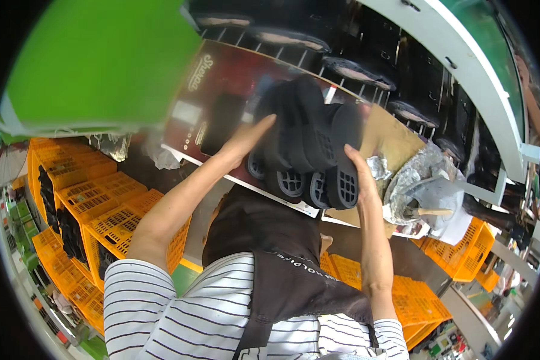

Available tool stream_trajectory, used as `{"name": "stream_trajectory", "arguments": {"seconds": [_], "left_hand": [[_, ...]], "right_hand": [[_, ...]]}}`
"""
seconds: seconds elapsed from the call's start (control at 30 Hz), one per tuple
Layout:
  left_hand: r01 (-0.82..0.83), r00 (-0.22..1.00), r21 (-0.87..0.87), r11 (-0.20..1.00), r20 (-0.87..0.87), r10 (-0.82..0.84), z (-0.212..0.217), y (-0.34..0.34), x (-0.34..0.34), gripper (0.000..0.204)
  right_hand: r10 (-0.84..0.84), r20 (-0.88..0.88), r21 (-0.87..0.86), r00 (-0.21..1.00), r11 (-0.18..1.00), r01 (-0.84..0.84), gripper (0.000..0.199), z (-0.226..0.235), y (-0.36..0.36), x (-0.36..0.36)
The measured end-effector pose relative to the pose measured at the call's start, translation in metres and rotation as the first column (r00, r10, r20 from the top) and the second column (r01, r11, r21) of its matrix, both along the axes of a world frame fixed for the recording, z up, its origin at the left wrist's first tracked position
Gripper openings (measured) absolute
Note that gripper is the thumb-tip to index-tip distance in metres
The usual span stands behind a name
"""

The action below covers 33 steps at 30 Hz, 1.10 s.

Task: Applying adhesive to the bottoms of shoe soles using a brush in a factory setting.

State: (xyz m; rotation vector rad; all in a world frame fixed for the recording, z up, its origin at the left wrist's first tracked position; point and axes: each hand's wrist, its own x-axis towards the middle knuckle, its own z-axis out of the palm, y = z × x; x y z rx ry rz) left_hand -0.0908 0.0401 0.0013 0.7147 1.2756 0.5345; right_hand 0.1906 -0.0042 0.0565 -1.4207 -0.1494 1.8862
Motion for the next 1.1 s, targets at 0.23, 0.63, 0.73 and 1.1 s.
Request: {"name": "stream_trajectory", "arguments": {"seconds": [0.23, 0.63, 0.73, 1.1], "left_hand": [[0.501, 0.493, 0.705, 0.502, -0.709, 0.504, 0.016, -0.018, -0.041, 0.047], [0.658, 0.229, 0.396, 0.641, -0.916, 0.33, -0.03, -0.005, -0.124, 0.075], [0.639, 0.298, 0.426, 0.641, -0.905, 0.305, -0.031, 0.01, -0.161, 0.08], [0.634, 0.269, 0.463, 0.619, -0.883, 0.385, -0.033, 0.008, -0.154, 0.079]], "right_hand": [[0.005, 0.025, 0.147, 1.0, 0.989, -0.009, 0.04, -0.011, 0.003, -0.002], [-0.04, -0.098, 0.256, 0.994, 0.964, 0.064, 0.025, -0.036, 0.002, 0.01], [-0.044, -0.051, 0.249, 0.998, 0.967, 0.055, 0.024, -0.027, -0.001, 0.002], [-0.103, 0.198, 0.27, 0.975, 0.962, 0.047, 0.026, -0.018, -0.001, -0.002]]}}
